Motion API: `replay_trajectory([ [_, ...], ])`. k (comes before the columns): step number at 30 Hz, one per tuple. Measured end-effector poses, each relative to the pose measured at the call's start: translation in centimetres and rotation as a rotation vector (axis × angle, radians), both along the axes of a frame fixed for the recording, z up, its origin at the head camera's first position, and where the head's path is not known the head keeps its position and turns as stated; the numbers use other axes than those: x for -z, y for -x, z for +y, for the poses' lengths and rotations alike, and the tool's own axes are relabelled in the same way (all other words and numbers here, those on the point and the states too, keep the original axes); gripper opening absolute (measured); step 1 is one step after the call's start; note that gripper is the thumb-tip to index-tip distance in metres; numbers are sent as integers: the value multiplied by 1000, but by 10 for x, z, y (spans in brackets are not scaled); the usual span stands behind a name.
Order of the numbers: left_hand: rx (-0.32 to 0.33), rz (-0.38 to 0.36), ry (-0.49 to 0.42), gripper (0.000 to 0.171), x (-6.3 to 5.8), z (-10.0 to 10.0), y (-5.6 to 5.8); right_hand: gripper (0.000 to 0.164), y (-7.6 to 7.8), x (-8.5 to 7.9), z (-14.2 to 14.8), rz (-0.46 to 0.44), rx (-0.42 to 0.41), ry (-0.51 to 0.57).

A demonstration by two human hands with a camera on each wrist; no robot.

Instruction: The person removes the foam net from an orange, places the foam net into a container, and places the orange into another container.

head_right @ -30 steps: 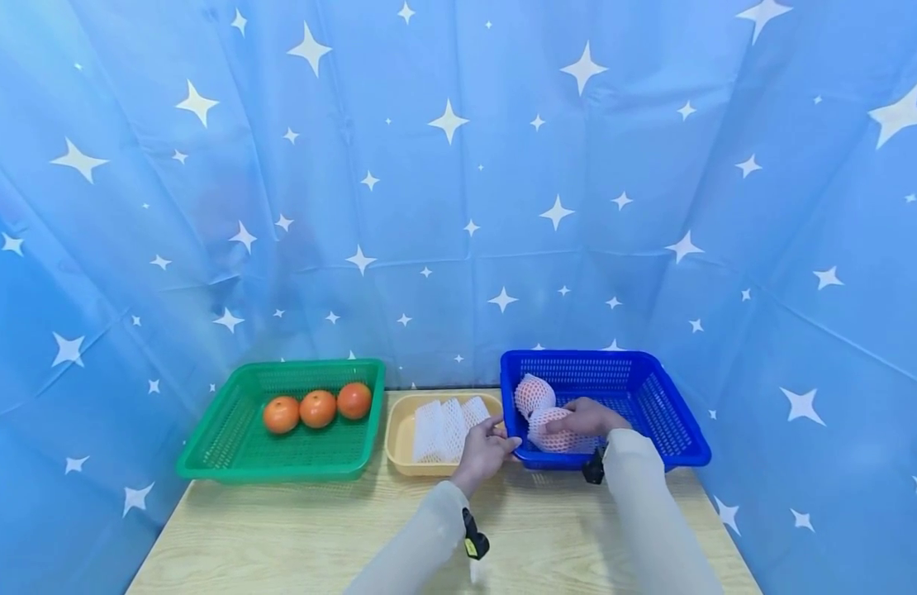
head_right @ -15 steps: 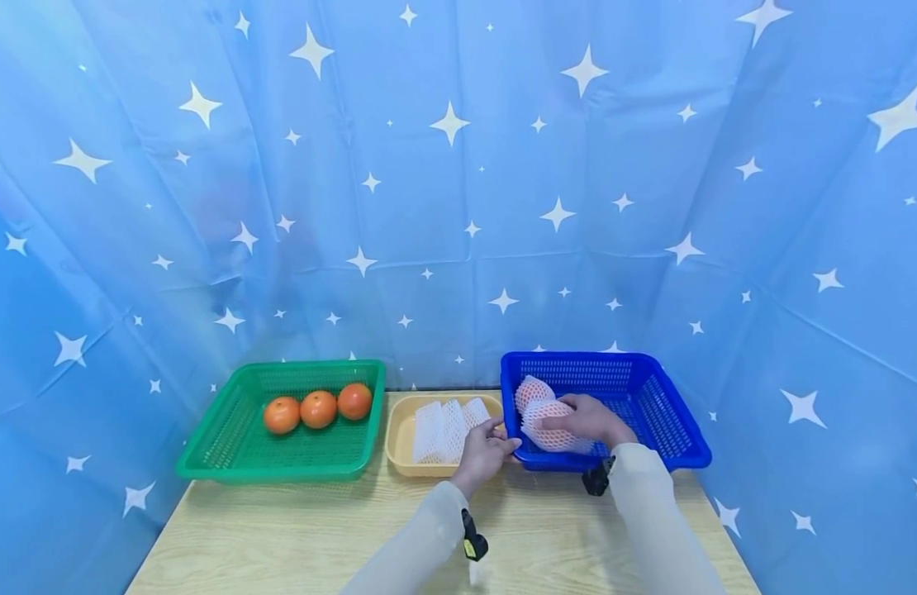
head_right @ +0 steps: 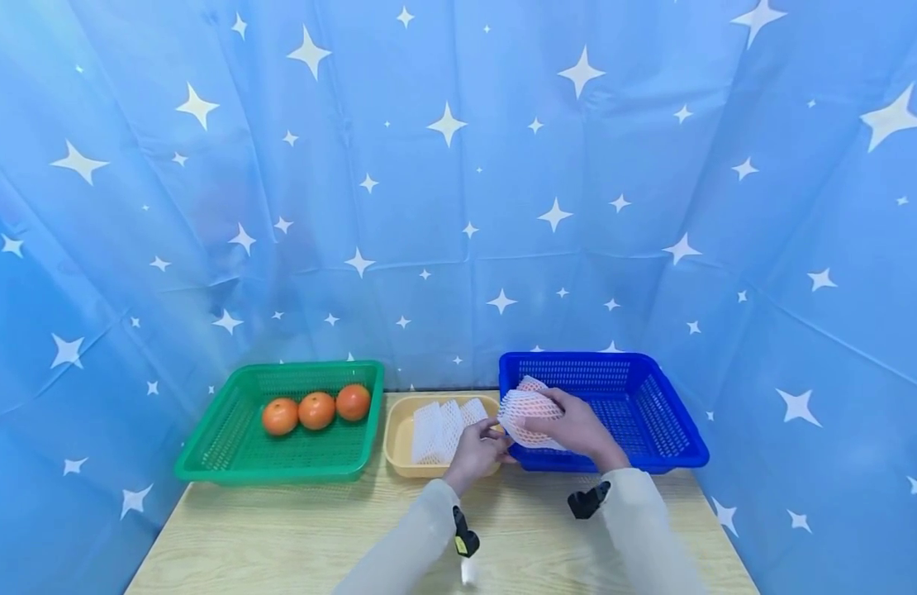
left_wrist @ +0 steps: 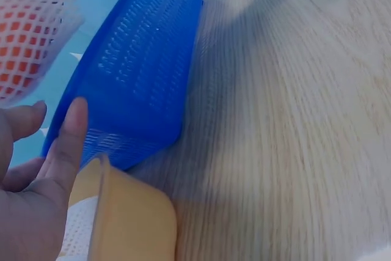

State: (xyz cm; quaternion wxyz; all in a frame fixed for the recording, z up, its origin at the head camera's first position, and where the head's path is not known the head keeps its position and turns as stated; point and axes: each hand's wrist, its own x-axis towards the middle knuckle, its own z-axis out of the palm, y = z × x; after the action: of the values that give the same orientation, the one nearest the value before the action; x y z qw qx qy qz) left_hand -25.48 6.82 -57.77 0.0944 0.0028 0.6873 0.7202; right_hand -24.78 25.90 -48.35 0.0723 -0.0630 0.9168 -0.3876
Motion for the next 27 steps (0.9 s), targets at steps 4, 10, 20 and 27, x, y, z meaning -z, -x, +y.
replay_trajectory([
  [4,36,5,-28,33,-5,-11,-4,86,-10,-2,-14,-12,25,88],
  [10,57,37,-12,32,-12,-37,-9,77,-28,0,-36,-11,36,204],
  [20,-42,135,-32,38,-15,-100,-34,64,-57,22,-76,20,59,407],
  [27,-19,139,-3,46,-6,-132,-65,63,-77,64,-107,29,58,606],
])
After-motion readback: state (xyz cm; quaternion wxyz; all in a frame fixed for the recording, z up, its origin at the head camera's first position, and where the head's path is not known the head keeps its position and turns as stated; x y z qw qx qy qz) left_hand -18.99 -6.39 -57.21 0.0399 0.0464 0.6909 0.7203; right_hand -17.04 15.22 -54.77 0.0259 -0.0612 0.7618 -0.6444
